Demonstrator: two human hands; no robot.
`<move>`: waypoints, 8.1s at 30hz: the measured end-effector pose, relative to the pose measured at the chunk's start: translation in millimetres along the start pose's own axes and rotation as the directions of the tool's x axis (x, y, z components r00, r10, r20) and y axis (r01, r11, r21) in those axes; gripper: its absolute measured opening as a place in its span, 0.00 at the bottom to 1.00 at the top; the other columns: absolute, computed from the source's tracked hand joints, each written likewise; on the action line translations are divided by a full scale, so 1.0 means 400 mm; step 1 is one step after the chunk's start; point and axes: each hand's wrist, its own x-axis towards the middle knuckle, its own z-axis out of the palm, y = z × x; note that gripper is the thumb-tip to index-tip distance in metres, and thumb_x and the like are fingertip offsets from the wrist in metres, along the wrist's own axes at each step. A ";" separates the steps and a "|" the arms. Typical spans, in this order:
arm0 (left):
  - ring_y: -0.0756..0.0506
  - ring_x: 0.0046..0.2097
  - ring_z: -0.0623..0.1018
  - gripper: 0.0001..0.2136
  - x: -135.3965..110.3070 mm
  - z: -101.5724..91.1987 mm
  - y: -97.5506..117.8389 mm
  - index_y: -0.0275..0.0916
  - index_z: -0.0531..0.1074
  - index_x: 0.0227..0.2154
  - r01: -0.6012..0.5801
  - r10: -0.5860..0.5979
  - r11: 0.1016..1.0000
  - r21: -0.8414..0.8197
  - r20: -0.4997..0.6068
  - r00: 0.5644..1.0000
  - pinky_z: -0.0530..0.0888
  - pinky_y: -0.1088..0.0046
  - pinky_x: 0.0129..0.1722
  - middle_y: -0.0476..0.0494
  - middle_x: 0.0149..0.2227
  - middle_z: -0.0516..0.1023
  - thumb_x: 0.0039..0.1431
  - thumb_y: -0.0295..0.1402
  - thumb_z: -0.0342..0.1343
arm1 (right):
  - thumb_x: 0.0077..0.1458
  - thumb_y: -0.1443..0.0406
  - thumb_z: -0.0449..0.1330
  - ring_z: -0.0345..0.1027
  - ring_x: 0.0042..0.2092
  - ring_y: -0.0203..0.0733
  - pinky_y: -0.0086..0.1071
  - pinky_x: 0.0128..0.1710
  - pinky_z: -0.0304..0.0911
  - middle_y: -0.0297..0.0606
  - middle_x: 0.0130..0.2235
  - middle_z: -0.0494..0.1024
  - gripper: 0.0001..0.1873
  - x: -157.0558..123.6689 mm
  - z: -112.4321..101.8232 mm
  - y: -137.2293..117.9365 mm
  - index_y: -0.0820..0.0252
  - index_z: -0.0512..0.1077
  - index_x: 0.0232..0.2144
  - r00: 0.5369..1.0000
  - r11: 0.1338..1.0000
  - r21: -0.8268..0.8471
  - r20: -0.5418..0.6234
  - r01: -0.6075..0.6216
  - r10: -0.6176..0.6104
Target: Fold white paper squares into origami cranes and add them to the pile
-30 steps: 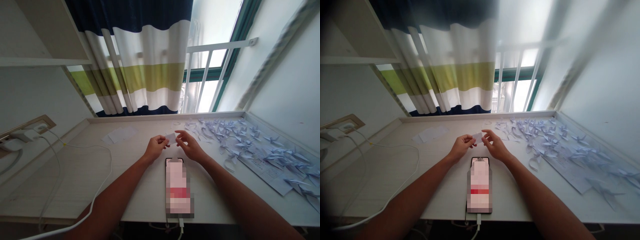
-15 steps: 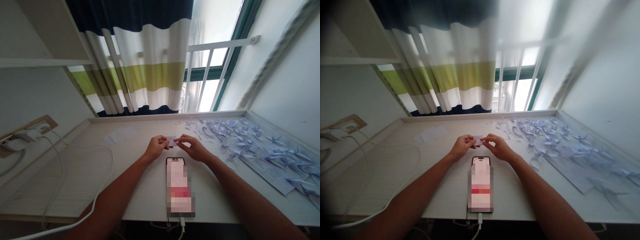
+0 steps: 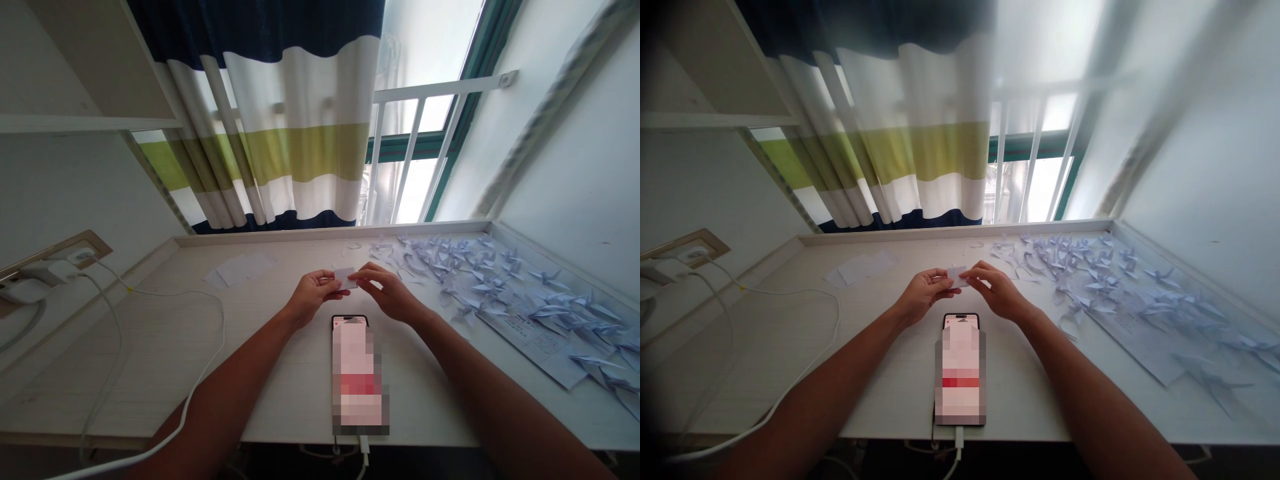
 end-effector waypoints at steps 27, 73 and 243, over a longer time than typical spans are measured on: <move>0.42 0.38 0.86 0.12 -0.014 0.007 0.012 0.30 0.78 0.34 0.103 -0.104 0.995 -0.015 -0.021 0.994 0.82 0.72 0.41 0.36 0.36 0.85 0.51 0.32 0.73 | 0.70 0.61 0.53 0.72 0.40 0.45 0.39 0.41 0.67 0.41 0.39 0.79 0.12 -0.006 0.019 -0.005 0.55 0.76 0.43 0.998 0.988 -0.148 -0.017 0.055 -0.058; 0.38 0.37 0.86 0.21 -0.015 0.025 0.001 0.33 0.75 0.31 0.020 -0.018 0.997 0.072 -0.035 0.999 0.80 0.62 0.43 0.38 0.32 0.85 0.40 0.37 0.78 | 0.51 0.61 0.70 0.78 0.35 0.44 0.39 0.38 0.73 0.38 0.32 0.82 0.11 0.009 0.048 -0.002 0.58 0.74 0.34 0.934 0.849 0.466 -0.116 -0.249 0.338; 0.39 0.43 0.85 0.15 -0.026 0.036 0.021 0.35 0.75 0.41 -0.081 0.082 0.997 -0.016 0.046 0.996 0.79 0.64 0.43 0.38 0.41 0.84 0.58 0.41 0.66 | 0.70 0.61 0.55 0.71 0.38 0.42 0.39 0.41 0.64 0.39 0.37 0.78 0.12 0.000 0.013 -0.004 0.54 0.79 0.42 0.951 0.908 -0.372 -0.153 0.196 -0.268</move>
